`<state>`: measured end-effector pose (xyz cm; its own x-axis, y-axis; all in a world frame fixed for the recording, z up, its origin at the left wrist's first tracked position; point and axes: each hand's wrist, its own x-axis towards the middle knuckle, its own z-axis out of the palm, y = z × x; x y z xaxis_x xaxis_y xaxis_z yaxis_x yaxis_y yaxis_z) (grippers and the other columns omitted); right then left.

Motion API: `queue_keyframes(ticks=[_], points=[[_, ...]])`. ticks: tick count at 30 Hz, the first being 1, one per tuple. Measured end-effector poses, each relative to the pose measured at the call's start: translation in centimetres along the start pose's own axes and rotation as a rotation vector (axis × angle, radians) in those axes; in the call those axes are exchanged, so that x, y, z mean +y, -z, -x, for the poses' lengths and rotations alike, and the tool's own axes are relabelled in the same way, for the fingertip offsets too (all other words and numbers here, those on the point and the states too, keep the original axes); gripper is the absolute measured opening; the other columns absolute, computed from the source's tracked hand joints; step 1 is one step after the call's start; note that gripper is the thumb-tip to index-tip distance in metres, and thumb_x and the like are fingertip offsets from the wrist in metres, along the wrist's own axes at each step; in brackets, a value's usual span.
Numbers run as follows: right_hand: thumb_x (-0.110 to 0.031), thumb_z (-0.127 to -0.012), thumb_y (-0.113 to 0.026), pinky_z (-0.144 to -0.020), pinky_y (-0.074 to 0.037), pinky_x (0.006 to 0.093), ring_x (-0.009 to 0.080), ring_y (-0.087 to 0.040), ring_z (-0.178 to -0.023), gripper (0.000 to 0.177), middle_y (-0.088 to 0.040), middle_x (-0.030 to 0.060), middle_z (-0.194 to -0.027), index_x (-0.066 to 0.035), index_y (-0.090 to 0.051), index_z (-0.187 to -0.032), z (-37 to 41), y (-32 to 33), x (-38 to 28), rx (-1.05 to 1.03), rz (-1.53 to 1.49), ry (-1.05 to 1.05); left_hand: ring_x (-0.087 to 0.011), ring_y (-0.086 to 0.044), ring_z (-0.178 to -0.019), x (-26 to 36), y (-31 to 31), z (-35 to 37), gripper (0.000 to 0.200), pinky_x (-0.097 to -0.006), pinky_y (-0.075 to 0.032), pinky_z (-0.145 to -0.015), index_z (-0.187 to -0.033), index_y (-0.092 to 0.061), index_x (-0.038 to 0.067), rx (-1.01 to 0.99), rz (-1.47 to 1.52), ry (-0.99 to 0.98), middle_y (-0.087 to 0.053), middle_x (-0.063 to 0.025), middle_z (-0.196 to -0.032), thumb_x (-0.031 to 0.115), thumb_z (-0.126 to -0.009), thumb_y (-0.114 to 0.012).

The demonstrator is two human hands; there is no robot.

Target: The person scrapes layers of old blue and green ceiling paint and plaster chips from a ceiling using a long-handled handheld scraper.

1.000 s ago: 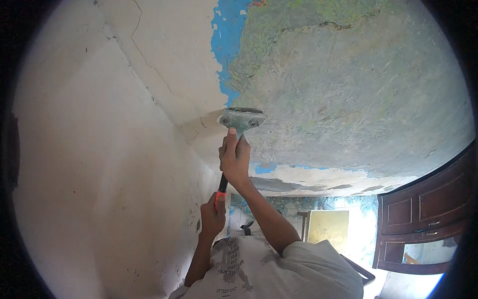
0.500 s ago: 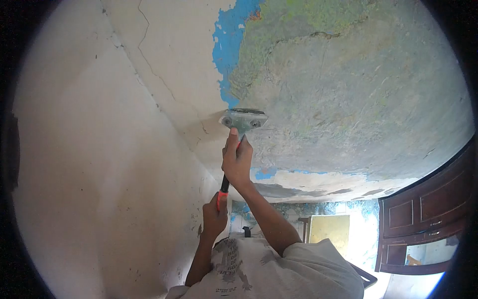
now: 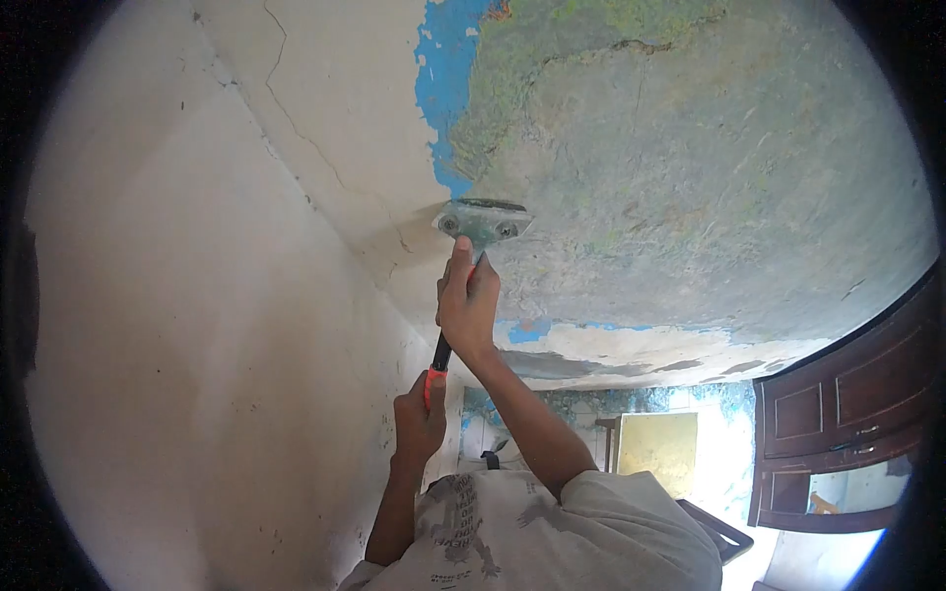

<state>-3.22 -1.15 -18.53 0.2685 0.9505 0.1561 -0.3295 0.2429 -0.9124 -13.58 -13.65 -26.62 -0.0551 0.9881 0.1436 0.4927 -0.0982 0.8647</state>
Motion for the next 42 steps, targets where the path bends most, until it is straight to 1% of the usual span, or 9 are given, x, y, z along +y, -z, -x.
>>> queue_keyframes(ticks=[3,14,17,23,26,32,35,38,42], points=[[-0.046,-0.107,-0.042,-0.030,-0.028,0.0247,0.0051,-0.035,-0.036,0.052,-0.033,-0.0034,-0.051,-0.011,-0.033,-0.069,0.3,0.5,0.4,-0.035,0.008,0.010,-0.0295,-0.052,-0.043,0.1,-0.4,0.2,0.031,-0.0391,-0.039,-0.046,-0.093,-0.060,0.000,0.009,0.022,-0.023,-0.051,-0.0157,-0.054,0.028,-0.104,-0.053],[-0.045,-0.107,-0.042,-0.030,-0.028,0.0244,0.0045,-0.036,-0.036,0.051,-0.033,-0.0041,-0.051,-0.012,-0.034,-0.069,-0.2,0.8,0.6,-0.051,0.051,0.012,-0.0244,-0.054,-0.045,-0.5,-1.5,0.2,0.032,-0.0377,-0.040,-0.047,-0.093,-0.061,0.000,0.035,0.029,-0.021,-0.052,-0.0131,-0.055,0.029,-0.104,-0.053],[-0.046,-0.107,-0.042,-0.030,-0.028,0.0243,0.0045,-0.036,-0.036,0.052,-0.033,-0.0041,-0.051,-0.011,-0.034,-0.069,-0.4,0.7,0.3,-0.045,0.057,0.003,-0.0255,-0.055,-0.045,0.2,-0.9,-0.4,0.032,-0.0378,-0.040,-0.047,-0.093,-0.061,0.000,-0.004,0.046,-0.011,-0.052,-0.0133,-0.055,0.029,-0.104,-0.053],[-0.047,-0.107,-0.041,-0.030,-0.028,0.0242,0.0047,-0.036,-0.036,0.052,-0.033,-0.0039,-0.051,-0.011,-0.034,-0.069,-0.3,0.8,0.8,-0.033,0.079,0.012,-0.0261,-0.055,-0.044,-0.5,-2.0,0.0,0.033,-0.0381,-0.040,-0.046,-0.091,-0.060,0.000,0.034,0.005,-0.028,-0.052,-0.0125,-0.054,0.029,-0.105,-0.052],[-0.047,-0.107,-0.041,-0.030,-0.028,0.0244,0.0048,-0.035,-0.036,0.053,-0.033,-0.0038,-0.052,-0.011,-0.034,-0.069,-0.3,0.9,0.7,-0.031,0.100,0.006,-0.0282,-0.055,-0.044,-0.1,-1.8,-0.2,0.032,-0.0387,-0.040,-0.046,-0.091,-0.061,0.001,0.014,0.070,-0.005,-0.052,-0.0137,-0.054,0.029,-0.104,-0.052],[-0.049,-0.106,-0.041,-0.031,-0.028,0.0246,0.0051,-0.035,-0.035,0.053,-0.033,-0.0036,-0.051,-0.011,-0.035,-0.069,-0.4,0.9,0.6,-0.063,0.052,0.026,-0.0291,-0.055,-0.045,-1.4,-2.8,0.1,0.031,-0.0388,-0.040,-0.046,-0.100,-0.064,0.001,0.052,-0.013,-0.005,-0.051,-0.0148,-0.054,0.029,-0.104,-0.052],[-0.048,-0.107,-0.041,-0.031,-0.028,0.0246,0.0053,-0.035,-0.035,0.053,-0.032,-0.0039,-0.050,-0.011,-0.035,-0.069,-1.0,0.2,-0.9,-0.058,0.067,0.056,-0.0273,-0.055,-0.045,0.3,-2.0,-1.3,0.032,-0.0386,-0.039,-0.047,-0.102,-0.065,0.001,0.069,0.040,-0.049,-0.051,-0.0141,-0.054,0.030,-0.104,-0.053],[-0.047,-0.107,-0.041,-0.031,-0.028,0.0244,0.0050,-0.036,-0.035,0.052,-0.032,-0.0043,-0.050,-0.011,-0.035,-0.069,-1.5,0.4,-0.9,-0.091,0.085,0.067,-0.0256,-0.054,-0.044,1.1,-1.6,-1.5,0.033,-0.0382,-0.039,-0.047,-0.101,-0.065,0.000,0.050,0.061,-0.021,-0.051,-0.0137,-0.054,0.030,-0.104,-0.053],[-0.048,-0.107,-0.041,-0.031,-0.028,0.0241,0.0044,-0.036,-0.036,0.052,-0.032,-0.0049,-0.050,-0.011,-0.035,-0.070,-0.6,1.0,0.9,-0.056,0.127,0.026,-0.0238,-0.052,-0.044,-0.9,-2.8,-0.4,0.035,-0.0378,-0.038,-0.047,-0.099,-0.064,0.000,0.064,0.071,-0.014,-0.050,-0.0128,-0.054,0.032,-0.105,-0.052]])
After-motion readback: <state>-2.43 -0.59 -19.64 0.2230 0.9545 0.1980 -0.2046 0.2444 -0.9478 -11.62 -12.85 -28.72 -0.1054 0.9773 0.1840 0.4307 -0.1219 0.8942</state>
